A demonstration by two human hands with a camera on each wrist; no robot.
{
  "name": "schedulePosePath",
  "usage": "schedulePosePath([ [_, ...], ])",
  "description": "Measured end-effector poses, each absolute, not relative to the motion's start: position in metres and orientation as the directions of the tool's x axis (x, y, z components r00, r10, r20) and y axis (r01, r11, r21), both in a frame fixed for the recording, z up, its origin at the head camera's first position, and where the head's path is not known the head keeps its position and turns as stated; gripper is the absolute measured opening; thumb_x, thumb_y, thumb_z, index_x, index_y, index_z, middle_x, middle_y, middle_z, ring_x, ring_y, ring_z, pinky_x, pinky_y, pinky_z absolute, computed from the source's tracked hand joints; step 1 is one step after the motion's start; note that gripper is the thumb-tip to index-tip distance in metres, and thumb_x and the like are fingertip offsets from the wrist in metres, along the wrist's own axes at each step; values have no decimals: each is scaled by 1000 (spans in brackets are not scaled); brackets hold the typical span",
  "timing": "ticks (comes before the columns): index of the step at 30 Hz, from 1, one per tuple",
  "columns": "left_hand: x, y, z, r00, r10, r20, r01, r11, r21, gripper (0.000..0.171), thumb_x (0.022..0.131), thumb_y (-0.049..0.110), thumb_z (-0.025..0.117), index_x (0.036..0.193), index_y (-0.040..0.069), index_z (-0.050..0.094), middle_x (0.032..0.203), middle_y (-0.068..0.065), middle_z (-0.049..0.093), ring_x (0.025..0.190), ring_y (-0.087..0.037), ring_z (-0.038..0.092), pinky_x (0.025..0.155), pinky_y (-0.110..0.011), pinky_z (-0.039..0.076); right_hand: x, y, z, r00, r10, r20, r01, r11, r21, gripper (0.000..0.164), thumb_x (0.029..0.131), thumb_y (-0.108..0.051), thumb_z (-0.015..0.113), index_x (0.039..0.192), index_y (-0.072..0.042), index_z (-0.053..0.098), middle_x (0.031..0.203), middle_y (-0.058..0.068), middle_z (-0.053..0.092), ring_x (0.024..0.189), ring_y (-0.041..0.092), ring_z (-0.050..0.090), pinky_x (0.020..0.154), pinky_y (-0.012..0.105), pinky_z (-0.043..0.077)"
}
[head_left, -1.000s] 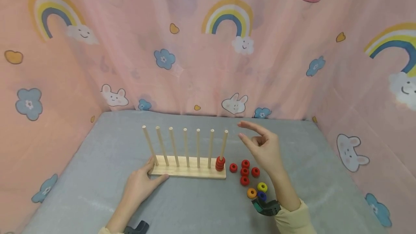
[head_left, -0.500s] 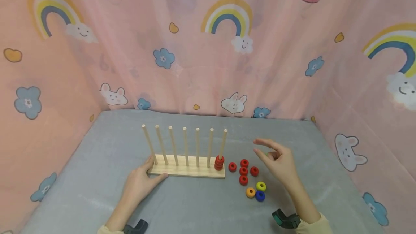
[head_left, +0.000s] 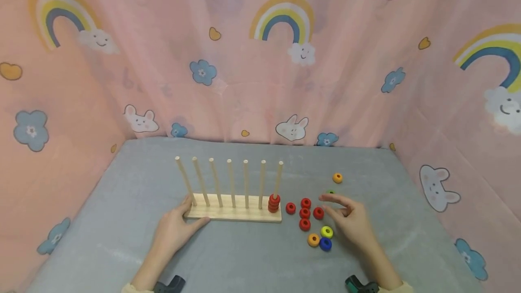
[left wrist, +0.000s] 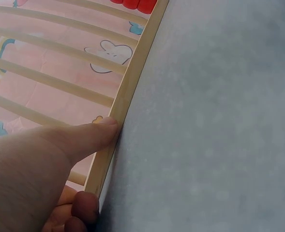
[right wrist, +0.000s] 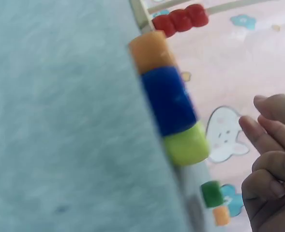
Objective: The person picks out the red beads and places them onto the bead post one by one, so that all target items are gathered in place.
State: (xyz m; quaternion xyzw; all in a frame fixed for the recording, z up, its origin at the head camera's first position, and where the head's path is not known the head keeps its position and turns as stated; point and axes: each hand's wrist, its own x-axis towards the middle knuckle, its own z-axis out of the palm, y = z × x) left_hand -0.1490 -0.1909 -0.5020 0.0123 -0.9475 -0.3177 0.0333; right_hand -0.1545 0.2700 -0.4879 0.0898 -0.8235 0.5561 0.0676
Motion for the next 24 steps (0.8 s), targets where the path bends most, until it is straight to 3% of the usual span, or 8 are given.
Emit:
schedulePosePath([
  [5, -148, -191, -503, -997, -47, 53, -5, 798, 603, 94, 86, 52, 86, 152, -5, 51, 155, -22, 51, 136, -48, 56, 102, -63, 53, -158, 272, -505, -986, -84, 146, -166, 315, -935, 31, 99, -8, 75, 127, 4, 73, 118, 26, 75, 38, 10, 31, 37, 30, 35],
  [14, -150, -191, -502, -996, -47, 73, 6, 802, 597, 93, 86, 53, 86, 150, -5, 53, 155, -21, 51, 133, -49, 58, 96, -62, 56, -159, 274, -511, -995, -90, 30, -63, 388, -919, 33, 98, -17, 79, 127, -1, 75, 123, 21, 75, 42, 3, 34, 40, 28, 38],
  [15, -150, -191, -502, -996, -47, 71, 5, 802, 597, 92, 86, 52, 86, 150, -5, 53, 155, -21, 51, 133, -49, 58, 96, -62, 56, -160, 275, -511, -995, -96, 29, -65, 392, -918, 34, 97, -17, 80, 126, -1, 75, 120, 19, 77, 42, 3, 34, 40, 28, 37],
  [17, -150, -191, -502, -997, -46, 65, 2, 802, 598, 92, 86, 52, 86, 151, -4, 53, 156, -21, 50, 133, -49, 57, 97, -63, 55, -160, 275, -511, -994, -108, 20, -63, 406, -912, 35, 95, -18, 82, 126, -3, 76, 97, 14, 79, 41, 2, 32, 38, 27, 35],
  [20, -150, -191, -502, -997, -44, 61, 1, 798, 602, 91, 86, 50, 86, 151, -4, 53, 157, -20, 50, 134, -49, 57, 98, -63, 55, -161, 277, -512, -990, -139, 8, -68, 433, -899, 37, 93, -18, 85, 126, -4, 76, 61, 1, 62, 40, 1, 29, 38, 26, 33],
  [22, -150, -191, -503, -997, -43, 59, 1, 798, 602, 91, 86, 50, 87, 151, -5, 53, 157, -20, 50, 134, -49, 57, 99, -63, 54, -161, 278, -512, -988, -154, -5, -65, 448, -892, 39, 92, -17, 86, 127, -4, 76, 50, -4, 45, 40, 0, 28, 38, 24, 32],
  [24, -150, -191, -503, -998, -42, 56, 0, 800, 600, 91, 86, 50, 86, 151, -5, 53, 157, -20, 50, 134, -49, 57, 99, -63, 54, -162, 280, -513, -987, -161, -16, -60, 459, -886, 40, 91, -15, 85, 128, -3, 75, 50, -6, 41, 40, 0, 28, 39, 23, 32],
])
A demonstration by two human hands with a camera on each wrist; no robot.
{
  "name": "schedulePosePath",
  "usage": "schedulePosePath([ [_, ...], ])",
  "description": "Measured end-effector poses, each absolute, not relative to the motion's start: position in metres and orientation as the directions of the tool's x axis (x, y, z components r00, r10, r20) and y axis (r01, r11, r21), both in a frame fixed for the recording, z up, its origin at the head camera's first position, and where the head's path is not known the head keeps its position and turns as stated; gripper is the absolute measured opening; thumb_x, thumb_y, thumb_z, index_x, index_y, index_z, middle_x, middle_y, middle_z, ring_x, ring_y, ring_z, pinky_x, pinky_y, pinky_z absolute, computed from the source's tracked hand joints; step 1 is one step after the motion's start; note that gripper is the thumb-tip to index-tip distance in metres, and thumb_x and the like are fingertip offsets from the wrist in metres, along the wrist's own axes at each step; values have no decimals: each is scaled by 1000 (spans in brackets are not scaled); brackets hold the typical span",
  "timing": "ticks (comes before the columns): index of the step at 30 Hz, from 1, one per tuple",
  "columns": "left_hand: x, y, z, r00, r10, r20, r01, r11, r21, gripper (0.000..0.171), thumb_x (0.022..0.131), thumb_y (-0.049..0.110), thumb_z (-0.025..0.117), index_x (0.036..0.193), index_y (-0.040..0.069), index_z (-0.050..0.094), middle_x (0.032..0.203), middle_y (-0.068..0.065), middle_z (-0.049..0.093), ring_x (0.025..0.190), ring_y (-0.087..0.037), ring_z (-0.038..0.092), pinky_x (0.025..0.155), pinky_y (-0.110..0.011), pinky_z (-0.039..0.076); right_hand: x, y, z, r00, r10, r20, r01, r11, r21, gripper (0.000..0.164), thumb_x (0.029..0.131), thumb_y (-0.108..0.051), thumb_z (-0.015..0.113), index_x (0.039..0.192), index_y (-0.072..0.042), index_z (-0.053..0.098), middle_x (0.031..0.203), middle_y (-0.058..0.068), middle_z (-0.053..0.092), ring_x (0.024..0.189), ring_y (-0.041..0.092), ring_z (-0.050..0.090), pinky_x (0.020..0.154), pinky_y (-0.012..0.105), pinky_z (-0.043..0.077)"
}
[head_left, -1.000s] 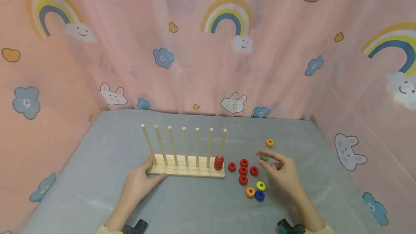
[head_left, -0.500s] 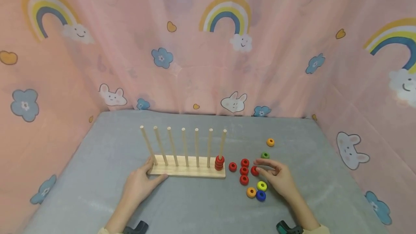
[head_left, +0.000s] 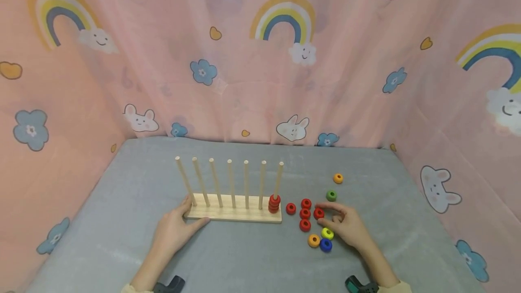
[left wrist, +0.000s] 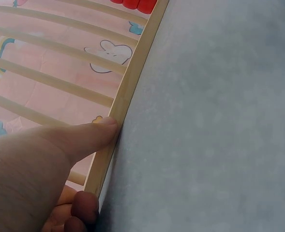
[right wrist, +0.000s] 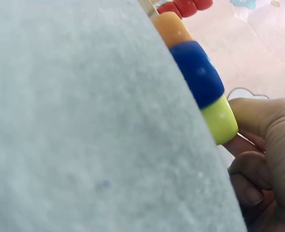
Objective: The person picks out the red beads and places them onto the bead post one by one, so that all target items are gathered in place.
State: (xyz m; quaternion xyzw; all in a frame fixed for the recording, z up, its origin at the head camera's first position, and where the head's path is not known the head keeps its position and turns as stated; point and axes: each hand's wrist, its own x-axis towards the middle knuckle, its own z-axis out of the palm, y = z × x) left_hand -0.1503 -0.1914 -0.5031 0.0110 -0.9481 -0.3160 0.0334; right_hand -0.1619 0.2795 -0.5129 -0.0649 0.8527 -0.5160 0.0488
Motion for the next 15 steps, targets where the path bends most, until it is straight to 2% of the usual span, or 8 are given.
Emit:
schedulePosePath([
  [4, -151, -191, -503, -998, -44, 55, -2, 801, 599, 92, 86, 52, 86, 151, -4, 53, 157, -20, 50, 135, -49, 57, 99, -63, 54, -163, 282, -512, -986, -159, -47, -34, 471, -882, 42, 91, -12, 85, 130, -2, 74, 50, -7, 40, 41, 2, 29, 40, 21, 31],
  [12, -149, -191, -503, -997, -42, 64, 5, 799, 601, 92, 86, 53, 86, 150, -4, 54, 156, -20, 51, 132, -49, 59, 96, -62, 56, -164, 283, -512, -986, -155, -64, -22, 499, -866, 42, 92, -17, 85, 129, -1, 74, 49, -8, 36, 41, 3, 27, 41, 21, 28],
  [15, -149, -192, -504, -997, -40, 69, 10, 798, 602, 92, 85, 53, 87, 149, -5, 55, 155, -21, 52, 114, -46, 71, 83, -55, 60, -164, 283, -513, -986, -154, -58, -29, 510, -860, 41, 92, -18, 85, 129, -2, 74, 49, -9, 36, 41, 3, 26, 41, 20, 27],
])
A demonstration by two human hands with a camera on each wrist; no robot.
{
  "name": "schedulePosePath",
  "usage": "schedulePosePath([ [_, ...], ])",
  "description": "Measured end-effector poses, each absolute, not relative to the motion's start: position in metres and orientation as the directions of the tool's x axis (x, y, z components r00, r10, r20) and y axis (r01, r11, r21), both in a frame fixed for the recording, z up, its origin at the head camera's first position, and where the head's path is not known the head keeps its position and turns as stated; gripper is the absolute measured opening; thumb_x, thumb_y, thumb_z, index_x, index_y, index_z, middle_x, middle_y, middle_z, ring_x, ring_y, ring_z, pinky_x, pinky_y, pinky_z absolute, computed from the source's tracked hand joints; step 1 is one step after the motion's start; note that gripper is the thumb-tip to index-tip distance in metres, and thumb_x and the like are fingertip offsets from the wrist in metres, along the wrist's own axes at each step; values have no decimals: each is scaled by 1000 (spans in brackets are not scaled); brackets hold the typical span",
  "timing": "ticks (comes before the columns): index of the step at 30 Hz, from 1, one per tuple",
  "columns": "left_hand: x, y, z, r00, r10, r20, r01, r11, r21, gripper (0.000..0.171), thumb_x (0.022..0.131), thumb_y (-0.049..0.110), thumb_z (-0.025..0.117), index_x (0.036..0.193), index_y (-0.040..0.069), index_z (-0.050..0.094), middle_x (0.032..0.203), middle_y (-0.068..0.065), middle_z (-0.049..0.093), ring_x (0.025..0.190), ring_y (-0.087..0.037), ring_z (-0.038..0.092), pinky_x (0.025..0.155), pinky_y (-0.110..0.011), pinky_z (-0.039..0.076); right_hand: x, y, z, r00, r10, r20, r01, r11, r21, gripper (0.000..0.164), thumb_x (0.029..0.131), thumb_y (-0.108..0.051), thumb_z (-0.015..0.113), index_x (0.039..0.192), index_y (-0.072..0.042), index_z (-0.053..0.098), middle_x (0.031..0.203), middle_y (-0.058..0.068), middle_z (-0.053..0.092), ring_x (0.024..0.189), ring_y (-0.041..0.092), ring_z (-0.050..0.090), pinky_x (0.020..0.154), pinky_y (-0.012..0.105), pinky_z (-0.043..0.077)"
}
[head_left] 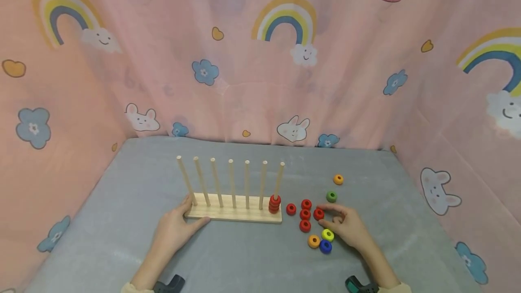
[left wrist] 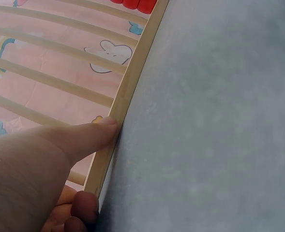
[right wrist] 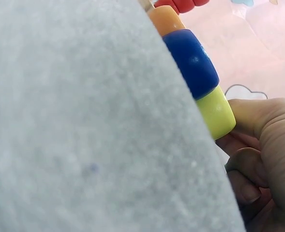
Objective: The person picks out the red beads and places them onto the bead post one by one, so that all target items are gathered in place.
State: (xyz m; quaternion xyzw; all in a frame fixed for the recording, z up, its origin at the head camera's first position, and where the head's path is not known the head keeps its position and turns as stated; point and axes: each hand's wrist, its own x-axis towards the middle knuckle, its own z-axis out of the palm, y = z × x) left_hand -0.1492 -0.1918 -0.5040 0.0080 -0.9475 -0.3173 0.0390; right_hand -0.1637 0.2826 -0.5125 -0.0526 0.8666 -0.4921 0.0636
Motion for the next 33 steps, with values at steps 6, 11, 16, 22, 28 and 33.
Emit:
schedulePosePath([
  [6, -149, -192, -504, -997, -38, 73, 14, 799, 601, 92, 85, 54, 87, 149, -5, 56, 154, -21, 54, 108, -43, 74, 71, -46, 59, -163, 281, -510, -987, -143, -71, -15, 524, -852, 41, 92, -19, 84, 129, -3, 75, 49, -8, 36, 41, 4, 26, 42, 20, 26],
  [11, -149, -192, -503, -996, -41, 79, 15, 794, 608, 91, 85, 52, 88, 149, -4, 56, 154, -20, 54, 108, -42, 74, 75, -49, 59, -163, 279, -509, -987, -124, -99, 16, 538, -843, 41, 92, -19, 84, 129, -4, 75, 49, -8, 37, 42, 5, 27, 42, 21, 27],
  [16, -148, -192, -503, -996, -41, 84, 18, 793, 609, 91, 85, 53, 88, 148, -4, 57, 154, -19, 54, 106, -40, 74, 73, -47, 58, -163, 279, -509, -988, -114, -101, 24, 539, -842, 41, 92, -18, 85, 129, -4, 75, 50, -7, 36, 42, 5, 27, 43, 20, 26],
  [22, -149, -192, -504, -995, -33, 99, 34, 792, 610, 90, 85, 51, 87, 149, -5, 56, 155, -20, 53, 126, -48, 64, 89, -58, 59, -163, 278, -509, -989, -108, -98, 25, 537, -843, 41, 92, -19, 85, 128, -4, 75, 50, -7, 36, 42, 5, 27, 43, 20, 26],
  [28, -150, -192, -505, -995, -35, 92, 29, 789, 613, 89, 86, 48, 88, 150, -4, 55, 155, -20, 52, 127, -47, 64, 87, -57, 59, -163, 278, -510, -990, -114, -88, 13, 537, -843, 40, 92, -19, 85, 128, -4, 75, 50, -7, 37, 42, 5, 27, 43, 20, 26],
  [33, -150, -192, -505, -995, -36, 90, 26, 791, 611, 89, 86, 49, 87, 150, -4, 55, 155, -20, 53, 127, -48, 63, 90, -59, 58, -162, 278, -510, -991, -111, -75, 6, 524, -851, 40, 93, -21, 84, 127, -5, 74, 57, -5, 46, 43, 4, 28, 42, 21, 28],
])
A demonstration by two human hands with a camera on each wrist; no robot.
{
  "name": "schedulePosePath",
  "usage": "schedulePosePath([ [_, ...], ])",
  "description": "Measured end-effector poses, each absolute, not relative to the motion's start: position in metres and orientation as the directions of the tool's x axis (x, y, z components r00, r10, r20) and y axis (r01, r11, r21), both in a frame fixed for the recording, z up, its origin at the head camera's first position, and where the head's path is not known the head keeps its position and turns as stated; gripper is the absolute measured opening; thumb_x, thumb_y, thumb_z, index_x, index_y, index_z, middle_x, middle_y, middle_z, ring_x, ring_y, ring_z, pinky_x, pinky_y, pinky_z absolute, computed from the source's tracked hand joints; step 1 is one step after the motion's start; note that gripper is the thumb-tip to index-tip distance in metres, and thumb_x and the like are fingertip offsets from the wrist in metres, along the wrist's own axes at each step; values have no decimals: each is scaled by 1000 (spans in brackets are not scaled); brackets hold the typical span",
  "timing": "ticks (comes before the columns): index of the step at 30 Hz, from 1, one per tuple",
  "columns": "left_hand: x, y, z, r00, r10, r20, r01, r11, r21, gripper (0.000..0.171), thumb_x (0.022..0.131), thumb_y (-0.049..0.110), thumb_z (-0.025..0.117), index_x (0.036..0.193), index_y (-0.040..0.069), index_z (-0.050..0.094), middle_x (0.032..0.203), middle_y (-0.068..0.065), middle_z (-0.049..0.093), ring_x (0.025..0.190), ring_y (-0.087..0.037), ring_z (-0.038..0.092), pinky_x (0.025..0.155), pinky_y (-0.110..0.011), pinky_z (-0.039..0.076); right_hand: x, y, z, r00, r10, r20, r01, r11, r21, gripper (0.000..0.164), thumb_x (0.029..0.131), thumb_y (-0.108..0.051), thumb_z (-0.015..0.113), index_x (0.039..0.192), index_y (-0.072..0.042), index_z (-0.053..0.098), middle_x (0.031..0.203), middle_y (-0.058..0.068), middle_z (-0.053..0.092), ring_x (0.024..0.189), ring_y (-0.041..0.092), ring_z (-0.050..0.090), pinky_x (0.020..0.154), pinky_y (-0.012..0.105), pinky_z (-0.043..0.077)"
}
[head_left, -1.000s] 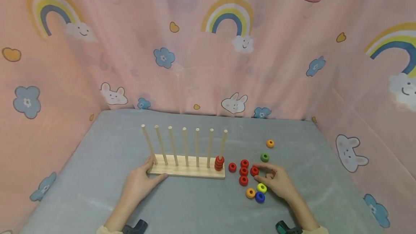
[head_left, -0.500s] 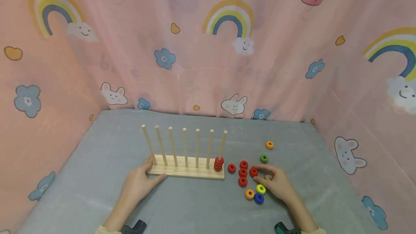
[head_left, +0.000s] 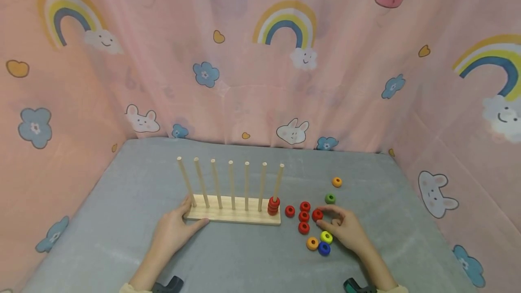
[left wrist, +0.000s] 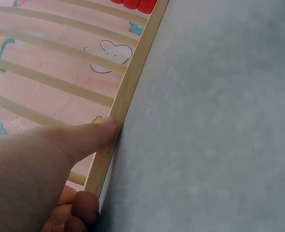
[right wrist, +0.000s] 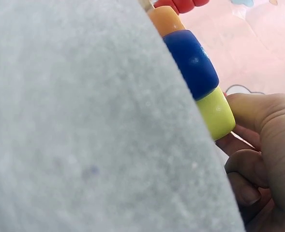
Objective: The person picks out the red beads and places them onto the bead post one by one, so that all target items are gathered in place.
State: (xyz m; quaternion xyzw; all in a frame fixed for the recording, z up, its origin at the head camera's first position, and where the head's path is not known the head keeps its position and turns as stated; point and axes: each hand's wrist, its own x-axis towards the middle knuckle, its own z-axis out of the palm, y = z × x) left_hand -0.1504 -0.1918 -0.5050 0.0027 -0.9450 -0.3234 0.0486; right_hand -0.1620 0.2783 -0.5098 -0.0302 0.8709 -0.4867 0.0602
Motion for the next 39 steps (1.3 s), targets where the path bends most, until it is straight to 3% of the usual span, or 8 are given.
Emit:
schedulePosePath([
  [3, -150, -192, -505, -995, -36, 91, 27, 791, 611, 90, 86, 50, 87, 150, -4, 55, 154, -21, 53, 129, -48, 62, 93, -60, 57, -162, 277, -510, -993, -98, -62, 4, 507, -862, 39, 93, -21, 84, 127, -6, 71, 84, 4, 68, 43, 3, 31, 42, 23, 32],
  [6, -150, -192, -506, -995, -36, 90, 27, 791, 612, 91, 86, 50, 87, 150, -5, 54, 154, -21, 52, 129, -48, 62, 92, -59, 58, -161, 277, -510, -995, -85, -49, 1, 489, -872, 39, 94, -20, 83, 127, -6, 70, 119, 14, 72, 43, 4, 33, 42, 24, 35],
  [9, -150, -192, -505, -995, -37, 91, 27, 791, 611, 91, 86, 50, 87, 150, -5, 54, 154, -22, 53, 125, -48, 65, 88, -58, 59, -161, 276, -510, -996, -79, -47, 3, 488, -873, 39, 94, -19, 83, 127, -6, 69, 123, 18, 71, 43, 3, 33, 43, 23, 34],
  [15, -150, -193, -504, -995, -40, 88, 23, 789, 614, 91, 86, 49, 87, 150, -5, 54, 153, -22, 53, 123, -48, 67, 86, -57, 59, -161, 276, -509, -995, -89, -40, -9, 490, -872, 39, 93, -21, 84, 126, -6, 71, 111, 11, 73, 42, 3, 32, 42, 24, 33],
  [21, -150, -193, -504, -996, -36, 86, 24, 790, 612, 91, 86, 50, 87, 149, -6, 54, 154, -22, 52, 128, -49, 63, 92, -60, 58, -161, 276, -509, -993, -108, -48, -10, 483, -875, 39, 93, -21, 84, 126, -4, 72, 57, -3, 49, 41, 3, 29, 41, 22, 30],
  [26, -150, -193, -506, -996, -31, 85, 27, 790, 612, 89, 86, 50, 87, 147, -7, 56, 155, -21, 51, 133, -48, 58, 98, -61, 56, -162, 276, -508, -992, -119, -36, -25, 478, -878, 38, 94, -20, 83, 127, -3, 72, 68, -5, 62, 41, 3, 28, 40, 24, 33],
  [31, -150, -193, -507, -996, -30, 85, 29, 788, 615, 89, 86, 50, 87, 146, -7, 57, 155, -21, 52, 133, -48, 58, 97, -60, 56, -161, 273, -503, -992, -106, -68, 7, 493, -870, 40, 93, -22, 84, 127, -4, 72, 56, -4, 50, 41, 4, 28, 41, 22, 31],
  [39, -151, -193, -507, -996, -34, 83, 24, 787, 617, 89, 86, 50, 87, 147, -7, 56, 156, -21, 51, 133, -48, 58, 98, -61, 56, -164, 267, -492, -993, -102, -66, 4, 517, -856, 42, 93, -28, 84, 128, -7, 73, 58, -4, 55, 42, 5, 29, 41, 23, 30],
])
